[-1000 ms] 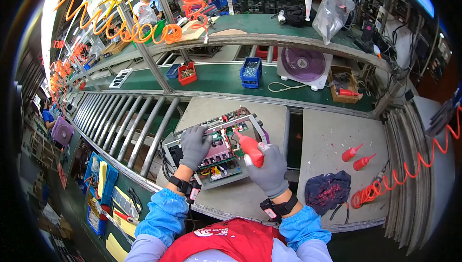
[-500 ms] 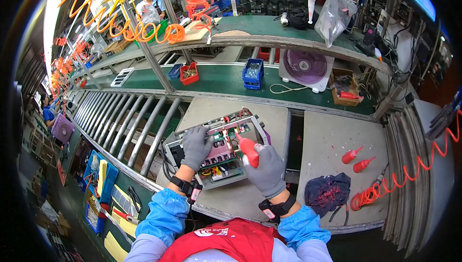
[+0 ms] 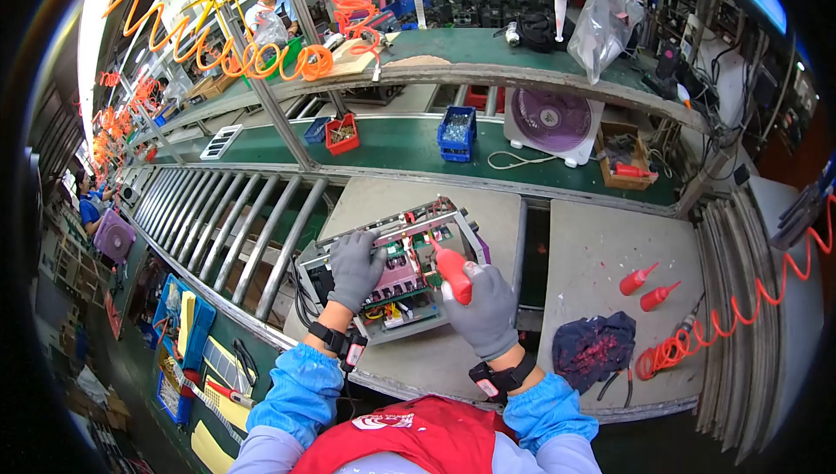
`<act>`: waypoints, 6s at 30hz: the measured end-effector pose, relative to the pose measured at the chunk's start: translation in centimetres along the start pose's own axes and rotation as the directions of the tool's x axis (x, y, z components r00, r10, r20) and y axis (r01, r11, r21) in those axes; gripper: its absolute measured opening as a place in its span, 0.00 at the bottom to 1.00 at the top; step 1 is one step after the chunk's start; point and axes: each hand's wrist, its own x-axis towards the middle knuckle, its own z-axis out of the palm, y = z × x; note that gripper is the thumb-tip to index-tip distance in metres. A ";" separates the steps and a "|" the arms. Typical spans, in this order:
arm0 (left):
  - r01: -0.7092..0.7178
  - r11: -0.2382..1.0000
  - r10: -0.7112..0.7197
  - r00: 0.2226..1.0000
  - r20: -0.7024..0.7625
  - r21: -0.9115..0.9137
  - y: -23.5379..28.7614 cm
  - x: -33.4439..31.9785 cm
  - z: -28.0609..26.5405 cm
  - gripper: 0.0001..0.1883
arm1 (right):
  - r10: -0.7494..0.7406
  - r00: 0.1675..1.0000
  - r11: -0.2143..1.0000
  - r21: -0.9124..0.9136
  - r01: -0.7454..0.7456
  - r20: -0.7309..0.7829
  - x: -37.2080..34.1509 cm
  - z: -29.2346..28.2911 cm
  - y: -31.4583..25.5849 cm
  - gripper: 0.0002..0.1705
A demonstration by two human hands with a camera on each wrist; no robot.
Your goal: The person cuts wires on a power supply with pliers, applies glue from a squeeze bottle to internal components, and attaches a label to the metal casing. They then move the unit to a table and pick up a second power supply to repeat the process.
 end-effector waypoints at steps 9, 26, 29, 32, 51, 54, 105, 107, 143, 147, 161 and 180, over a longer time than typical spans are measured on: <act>-0.001 1.000 0.001 1.000 0.001 0.015 0.2 0.0 -0.2 0.18 | -0.011 1.000 1.000 0.016 0.011 0.005 0.1 -0.3 0.0 0.24; 0.011 1.000 -0.012 0.999 0.033 0.025 -0.4 0.6 0.4 0.19 | 0.371 0.928 0.918 0.135 -0.374 0.044 -2.5 -6.6 1.8 0.26; -0.004 1.000 0.003 1.000 0.020 0.024 -0.5 0.6 0.6 0.19 | 0.220 0.971 0.976 -0.032 -0.217 0.097 -3.8 -6.5 1.8 0.24; -0.010 0.999 0.009 1.000 0.026 0.032 -0.6 0.7 0.8 0.20 | 0.188 0.975 0.980 -0.095 -0.177 0.122 -5.0 -6.0 2.4 0.24; 0.011 1.000 -0.013 0.998 0.059 0.022 -0.5 0.7 0.4 0.20 | 0.123 0.975 0.983 -0.158 -0.094 0.183 -6.8 -3.9 3.8 0.22; 0.015 1.000 -0.016 0.998 0.059 0.027 -0.4 0.6 0.4 0.20 | 0.141 0.968 0.978 -0.183 -0.103 0.207 -6.3 -4.3 3.4 0.23; -0.047 0.997 0.049 0.998 -0.025 0.063 1.1 -0.7 -0.8 0.21 | 0.340 0.913 0.937 -0.001 -0.348 0.224 -3.7 4.2 4.1 0.23; -0.048 0.997 0.050 0.999 -0.023 0.067 1.1 -0.7 -0.9 0.21 | 0.374 0.899 0.923 0.004 -0.385 0.230 -3.7 4.3 4.4 0.24; 0.001 0.994 -0.005 0.999 0.041 0.105 -0.3 0.6 0.8 0.20 | 0.192 0.896 0.947 0.164 -0.276 0.400 -7.5 0.4 0.1 0.25; 0.005 0.993 -0.010 0.999 0.044 0.115 -0.3 0.6 0.9 0.20 | 0.185 0.900 0.951 0.158 -0.265 0.395 -7.5 0.5 0.0 0.24; -0.003 0.993 -0.002 0.999 0.042 0.117 -0.4 0.6 1.0 0.20 | 0.263 0.887 0.935 0.127 -0.332 0.380 -7.9 1.1 0.4 0.23; 0.005 0.996 -0.007 1.000 0.024 0.094 -0.4 0.8 1.2 0.20 | 0.240 0.858 0.891 0.249 -0.380 0.454 -7.1 0.9 -1.6 0.23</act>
